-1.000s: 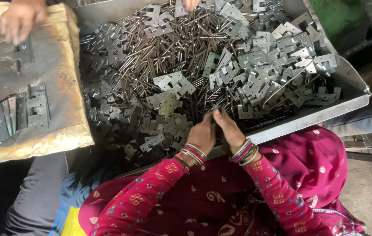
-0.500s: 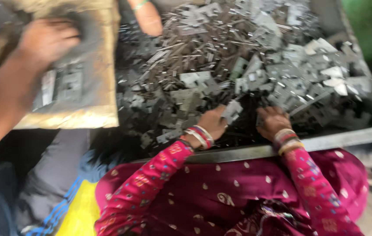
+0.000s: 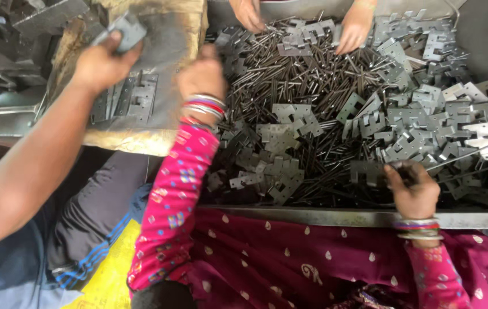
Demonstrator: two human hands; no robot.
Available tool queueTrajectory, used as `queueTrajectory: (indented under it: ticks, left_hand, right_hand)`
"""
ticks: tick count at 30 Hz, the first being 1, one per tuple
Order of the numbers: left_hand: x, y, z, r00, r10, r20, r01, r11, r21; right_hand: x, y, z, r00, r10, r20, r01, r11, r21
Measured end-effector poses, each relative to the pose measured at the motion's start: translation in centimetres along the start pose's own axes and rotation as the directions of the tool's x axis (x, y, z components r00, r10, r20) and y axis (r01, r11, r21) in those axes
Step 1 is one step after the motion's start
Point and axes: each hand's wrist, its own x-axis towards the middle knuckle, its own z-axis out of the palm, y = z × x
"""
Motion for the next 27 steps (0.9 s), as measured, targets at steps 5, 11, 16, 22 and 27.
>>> queueTrajectory:
  ticks: [5, 11, 16, 22, 27]
  left_hand:
    - [5.4, -9.5, 5.6, 0.977, -0.209, 0.039, 0.198, 0.962, 0.188]
    - [3.7, -6.7, 5.6, 0.924, -0.136, -0.357, 0.265, 0.902, 0.341]
    - [-2.9, 5.0, 1.8, 0.987, 0.161, 0.016, -0.159, 0.983, -0.086]
    - [-15.1, 14.8, 2.0, 0.782, 0.531, 0.327, -0.436, 0.840, -0.322]
    - [-18.2, 16.5, 5.8, 0.923, 0.342, 0.175, -0.285, 0.915, -0.284]
  right_hand:
    - [-1.2, 1.9, -2.8, 0.993, 0.101, 0.066, -0.110, 0.983, 0.149]
    - [-1.2, 1.9, -2.6, 0.965, 0.232, 0.125, -0.260, 0.913, 0.316]
    - [0.3, 0.0, -2.5, 0.899, 0.405, 0.164, -0.379, 0.534, 0.756]
    - [-0.4, -2.3, -4.0, 0.965, -0.100, 0.241, -0.239, 0.035, 0.970]
    - [-0.9, -2.0, -4.1, 0.949, 0.143, 0.280, -0.311, 0.309, 0.899]
